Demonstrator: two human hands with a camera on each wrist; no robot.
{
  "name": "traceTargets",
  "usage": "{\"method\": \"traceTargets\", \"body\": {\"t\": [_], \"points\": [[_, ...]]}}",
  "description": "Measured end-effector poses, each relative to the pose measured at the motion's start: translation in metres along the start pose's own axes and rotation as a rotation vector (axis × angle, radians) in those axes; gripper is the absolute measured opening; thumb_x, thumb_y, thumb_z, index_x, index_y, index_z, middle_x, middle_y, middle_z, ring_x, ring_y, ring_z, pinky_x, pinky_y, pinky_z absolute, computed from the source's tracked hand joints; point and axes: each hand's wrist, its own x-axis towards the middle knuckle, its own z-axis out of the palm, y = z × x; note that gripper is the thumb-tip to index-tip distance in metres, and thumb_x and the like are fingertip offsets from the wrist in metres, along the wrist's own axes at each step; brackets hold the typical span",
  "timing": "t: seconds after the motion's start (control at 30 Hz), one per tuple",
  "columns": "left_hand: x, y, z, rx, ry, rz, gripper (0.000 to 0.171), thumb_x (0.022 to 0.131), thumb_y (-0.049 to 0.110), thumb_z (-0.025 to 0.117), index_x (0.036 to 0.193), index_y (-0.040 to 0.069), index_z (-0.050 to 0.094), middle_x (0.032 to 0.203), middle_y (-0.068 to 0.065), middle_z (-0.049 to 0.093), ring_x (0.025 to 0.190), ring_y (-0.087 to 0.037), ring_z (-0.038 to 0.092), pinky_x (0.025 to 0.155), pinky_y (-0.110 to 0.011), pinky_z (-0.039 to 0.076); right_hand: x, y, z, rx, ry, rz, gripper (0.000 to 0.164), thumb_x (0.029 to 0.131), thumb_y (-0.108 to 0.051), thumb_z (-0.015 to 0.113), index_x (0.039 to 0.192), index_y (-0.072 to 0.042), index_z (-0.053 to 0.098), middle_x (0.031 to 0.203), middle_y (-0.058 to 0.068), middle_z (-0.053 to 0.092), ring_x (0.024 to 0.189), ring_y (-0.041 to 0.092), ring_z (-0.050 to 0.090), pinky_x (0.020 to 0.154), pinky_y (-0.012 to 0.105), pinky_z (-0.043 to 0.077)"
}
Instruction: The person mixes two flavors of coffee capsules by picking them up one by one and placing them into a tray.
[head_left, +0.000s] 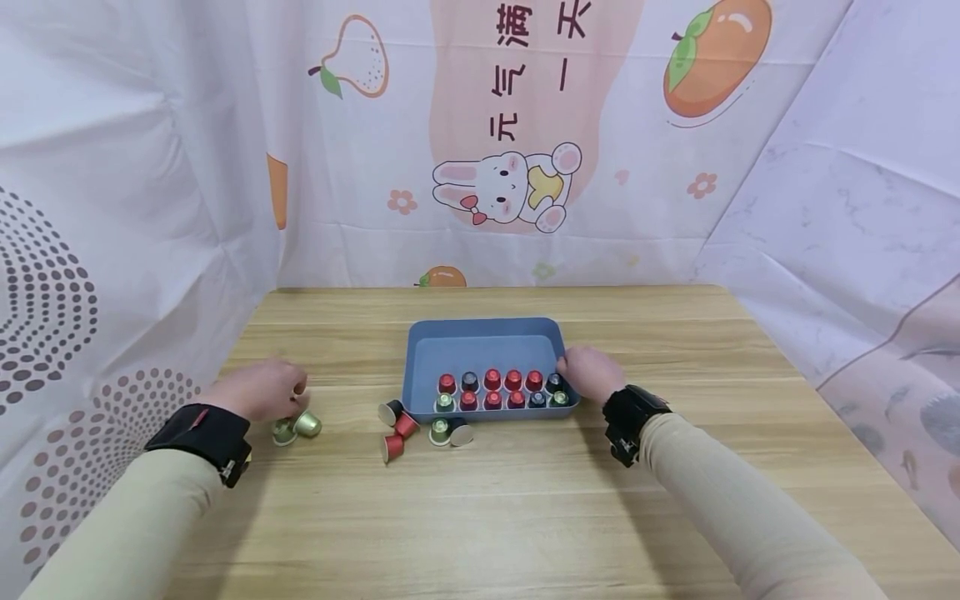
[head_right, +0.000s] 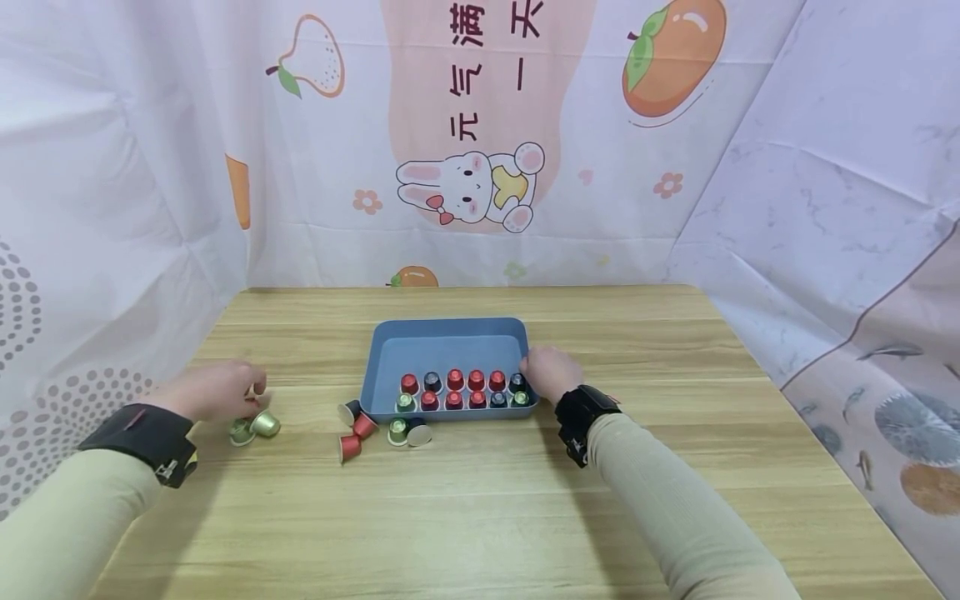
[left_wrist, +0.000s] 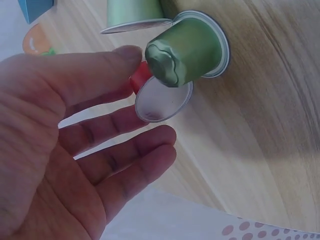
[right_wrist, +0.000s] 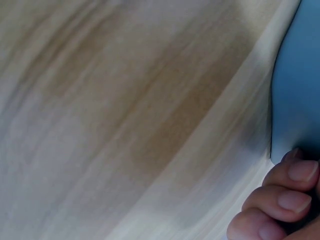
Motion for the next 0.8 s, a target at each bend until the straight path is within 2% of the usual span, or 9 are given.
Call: {"method": "traceTargets", "body": {"t": [0.27, 0.47, 0.6, 0.8], "points": [[-0.0008, -0.0026, 0.0043, -0.039, -0.017, -0.011, 0.014, 0.082, 0.001, 0.072, 0.082, 0.011, 0.064, 0.079, 0.002, 0.057, 0.070, -0.016, 0.050, 0.064, -0.034, 0.042, -0.0003, 0.0008, 0.0009, 0.006, 0.003, -0.001, 0.034, 0.099, -0.014, 0.051, 0.065, -0.010, 0.050, 0.070, 0.007, 0.057, 0.062, 0.022, 0.052, 0.062, 0.042, 0.047], [-0.0007, -0.0028, 0.0082, -0.046, 0.012, 0.002, 0.020, 0.077, -0.006, 0.066, 0.082, 0.013, 0.064, 0.080, -0.001, 0.059, 0.069, -0.016, 0.050, 0.063, -0.033, 0.043, -0.0021, 0.0006, 0.0005, 0.008, 0.016, -0.011, 0.034, 0.099, -0.014, 0.051, 0.065, -0.010, 0.049, 0.070, 0.008, 0.057, 0.062, 0.022, 0.052, 0.062, 0.044, 0.049], [-0.0009, -0.0009, 0.0094, -0.044, 0.014, 0.003, 0.023, 0.077, -0.009, 0.062, 0.080, 0.013, 0.063, 0.080, -0.003, 0.057, 0.069, -0.016, 0.048, 0.062, -0.033, 0.042, -0.0018, 0.0006, 0.0003, 0.006, 0.018, -0.017, 0.034, 0.099, -0.014, 0.050, 0.065, -0.010, 0.049, 0.070, 0.008, 0.057, 0.062, 0.023, 0.052, 0.063, 0.045, 0.049], [-0.0013, 0.0024, 0.0082, -0.051, -0.004, 0.003, 0.026, 0.077, -0.013, 0.061, 0.079, 0.013, 0.062, 0.076, 0.001, 0.053, 0.069, -0.015, 0.047, 0.063, -0.032, 0.041, 0.0010, 0.0019, 0.0013, 0.006, 0.009, -0.001, 0.035, 0.099, -0.014, 0.050, 0.064, -0.010, 0.048, 0.070, 0.009, 0.058, 0.063, 0.024, 0.053, 0.064, 0.045, 0.049]]}}
